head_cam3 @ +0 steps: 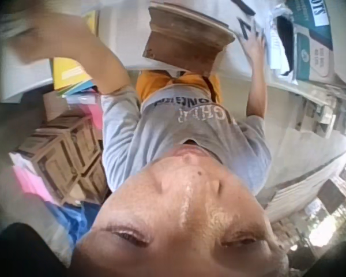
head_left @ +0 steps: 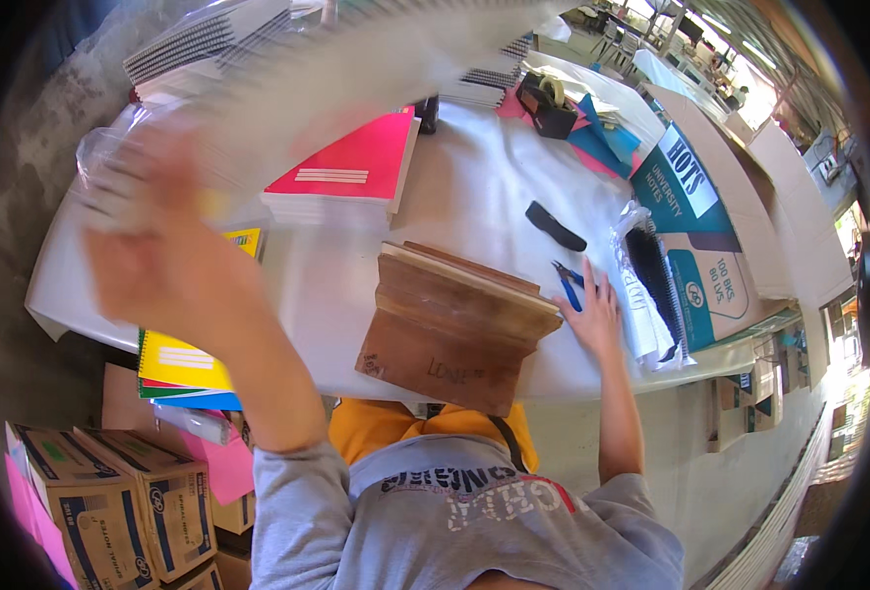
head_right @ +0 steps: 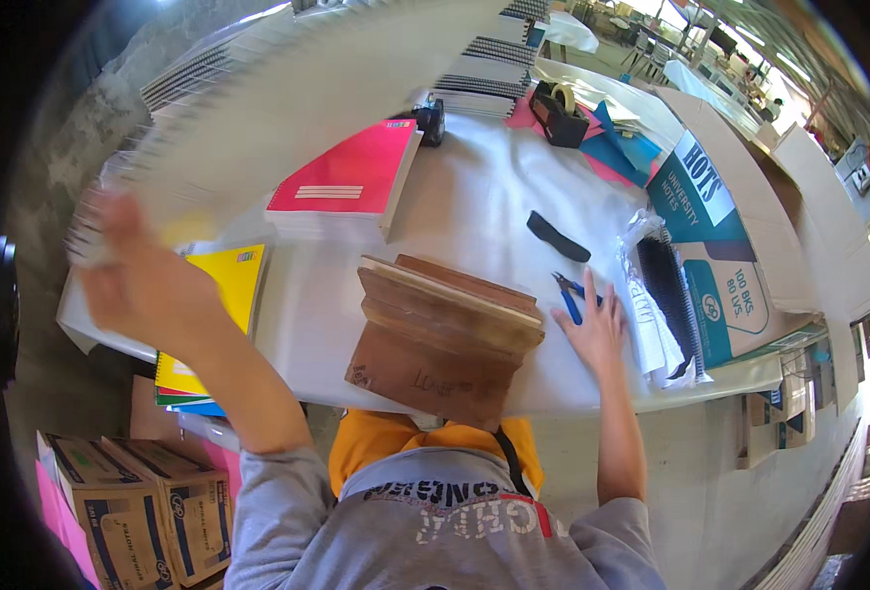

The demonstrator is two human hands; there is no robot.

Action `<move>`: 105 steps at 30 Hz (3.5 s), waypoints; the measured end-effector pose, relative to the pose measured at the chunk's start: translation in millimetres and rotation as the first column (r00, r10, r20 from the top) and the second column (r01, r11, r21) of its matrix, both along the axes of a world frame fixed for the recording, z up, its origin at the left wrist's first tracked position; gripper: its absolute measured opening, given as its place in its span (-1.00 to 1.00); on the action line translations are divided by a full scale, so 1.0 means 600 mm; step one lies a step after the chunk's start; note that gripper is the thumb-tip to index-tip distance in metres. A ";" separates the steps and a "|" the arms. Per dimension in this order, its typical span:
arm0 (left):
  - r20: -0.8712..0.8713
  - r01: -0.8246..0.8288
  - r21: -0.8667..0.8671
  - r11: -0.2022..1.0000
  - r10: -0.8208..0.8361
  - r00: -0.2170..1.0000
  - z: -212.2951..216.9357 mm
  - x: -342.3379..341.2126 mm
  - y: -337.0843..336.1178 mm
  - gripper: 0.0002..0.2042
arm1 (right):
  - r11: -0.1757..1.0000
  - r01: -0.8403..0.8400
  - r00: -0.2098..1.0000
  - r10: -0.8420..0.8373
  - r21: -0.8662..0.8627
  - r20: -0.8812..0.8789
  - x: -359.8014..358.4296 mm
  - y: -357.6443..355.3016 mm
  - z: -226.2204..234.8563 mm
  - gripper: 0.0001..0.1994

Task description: The person prepares notebooks by aligning them on a wooden jig, checking the spiral binding, and smoothing the covers with a tool before stacking them.

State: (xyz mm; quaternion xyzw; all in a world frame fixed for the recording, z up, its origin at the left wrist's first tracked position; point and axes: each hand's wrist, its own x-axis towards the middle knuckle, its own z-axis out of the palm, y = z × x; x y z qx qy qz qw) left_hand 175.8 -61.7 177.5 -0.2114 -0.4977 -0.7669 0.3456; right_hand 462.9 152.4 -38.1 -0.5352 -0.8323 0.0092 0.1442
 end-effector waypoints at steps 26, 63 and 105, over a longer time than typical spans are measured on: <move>-0.295 0.091 -0.781 0.618 -0.493 0.818 -0.252 0.180 0.024 -0.52 | 0.839 -0.543 0.723 0.488 0.033 -0.489 -0.010 -0.265 0.142 -0.52; -0.337 -0.553 -0.763 0.335 0.524 0.782 -0.268 -0.305 -0.206 -0.56 | 0.514 -0.609 0.763 0.170 -0.604 -0.624 -0.315 0.099 0.191 -0.45; 0.265 0.264 -0.964 0.038 0.034 0.964 -0.292 -0.295 0.101 -0.12 | 0.884 -0.464 0.826 0.413 -0.048 -0.384 -0.540 -0.009 0.128 -0.67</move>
